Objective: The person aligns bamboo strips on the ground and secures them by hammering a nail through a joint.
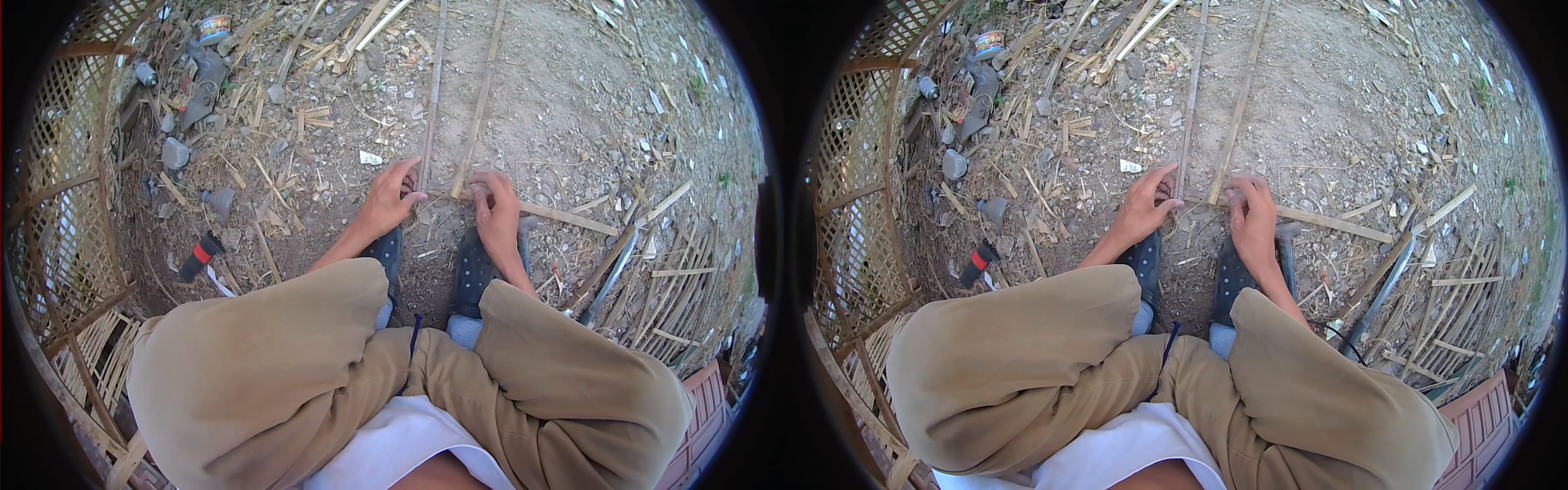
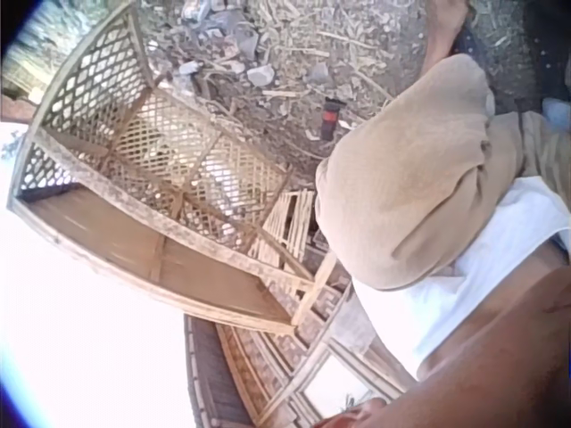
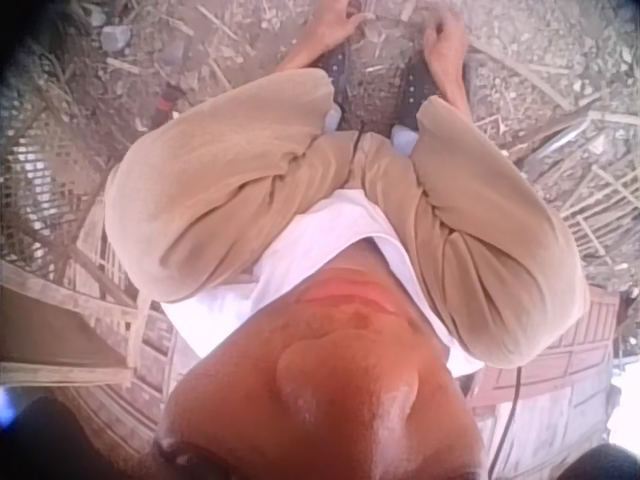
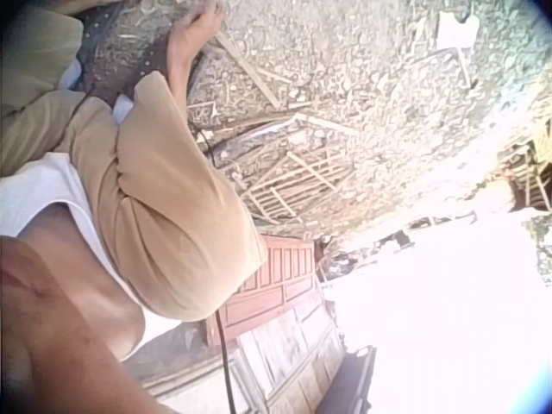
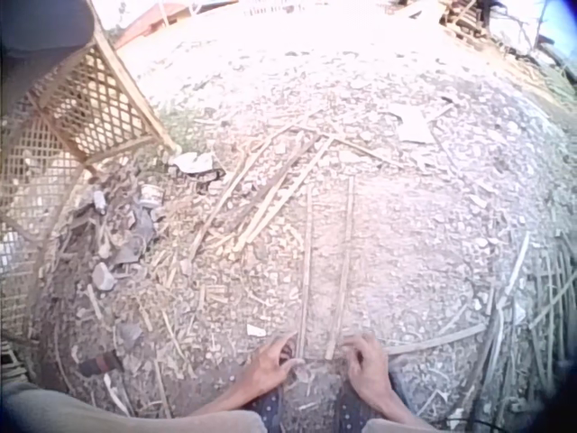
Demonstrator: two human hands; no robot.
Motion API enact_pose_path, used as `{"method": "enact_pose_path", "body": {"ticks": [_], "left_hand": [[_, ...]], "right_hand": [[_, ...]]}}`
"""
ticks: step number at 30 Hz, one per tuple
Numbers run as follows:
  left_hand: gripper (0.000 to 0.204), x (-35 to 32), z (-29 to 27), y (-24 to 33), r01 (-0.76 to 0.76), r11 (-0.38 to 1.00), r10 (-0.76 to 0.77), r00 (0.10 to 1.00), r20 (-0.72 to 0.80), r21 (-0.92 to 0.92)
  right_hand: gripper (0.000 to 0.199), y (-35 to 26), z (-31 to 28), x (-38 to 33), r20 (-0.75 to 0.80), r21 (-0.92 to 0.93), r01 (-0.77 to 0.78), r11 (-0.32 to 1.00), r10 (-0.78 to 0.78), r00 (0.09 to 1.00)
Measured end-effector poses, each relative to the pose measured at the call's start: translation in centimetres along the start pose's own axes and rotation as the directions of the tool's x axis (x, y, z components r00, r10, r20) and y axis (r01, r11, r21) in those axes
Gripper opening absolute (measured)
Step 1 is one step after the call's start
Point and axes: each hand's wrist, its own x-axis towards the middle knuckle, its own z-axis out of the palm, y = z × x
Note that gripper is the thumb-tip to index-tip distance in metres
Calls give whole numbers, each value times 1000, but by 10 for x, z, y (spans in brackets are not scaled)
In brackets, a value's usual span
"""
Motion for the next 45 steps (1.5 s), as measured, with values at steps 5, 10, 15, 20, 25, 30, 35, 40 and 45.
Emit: {"method": "enact_pose_path", "body": {"ticks": [5, 10, 15, 20, 25, 30, 35, 40, 45], "left_hand": [[72, 2, -2, 1, -34, 999, 34, 999, -5, 29], [72, 1, -1, -3, -58, 998, 58, 998, -8, 13], [71, 2, -2, -4, -66, 998, 67, 998, -9, 22], [70, 3, -2, -4, -73, 997, 73, 997, -8, 23], [70, 3, -1, -1, -68, 998, 68, 998, -8, 14], [70, 3, -1, 0, -57, 998, 57, 998, -15, 20], [70, 3, -1, 4, -22, 999, 22, 1000, -18, 37], [69, 2, 0, 4, -19, 999, 20, 1000, -23, 43], [67, 3, 1, 6, -9, 999, 11, 999, -38, 46]], "right_hand": [[14, 2, 5, 22, 49, 30, -196, 980, 194, 980], [12, 7, 16, 31, 96, 209, -341, 917, 328, 940], [12, 13, 18, 42, 141, 288, -406, 867, 381, 914], [11, 16, 19, 52, 171, 298, -366, 882, 328, 929], [9, 18, 20, 55, 170, 229, -344, 911, 310, 935], [7, 29, 23, 49, 103, 72, -123, 990, 115, 988], [12, 30, 22, 44, 66, 38, -49, 998, 46, 997], [9, 29, 23, 45, 84, 20, -81, 996, 79, 993], [9, 27, 22, 50, 76, 19, -54, 998, 53, 996]]}}
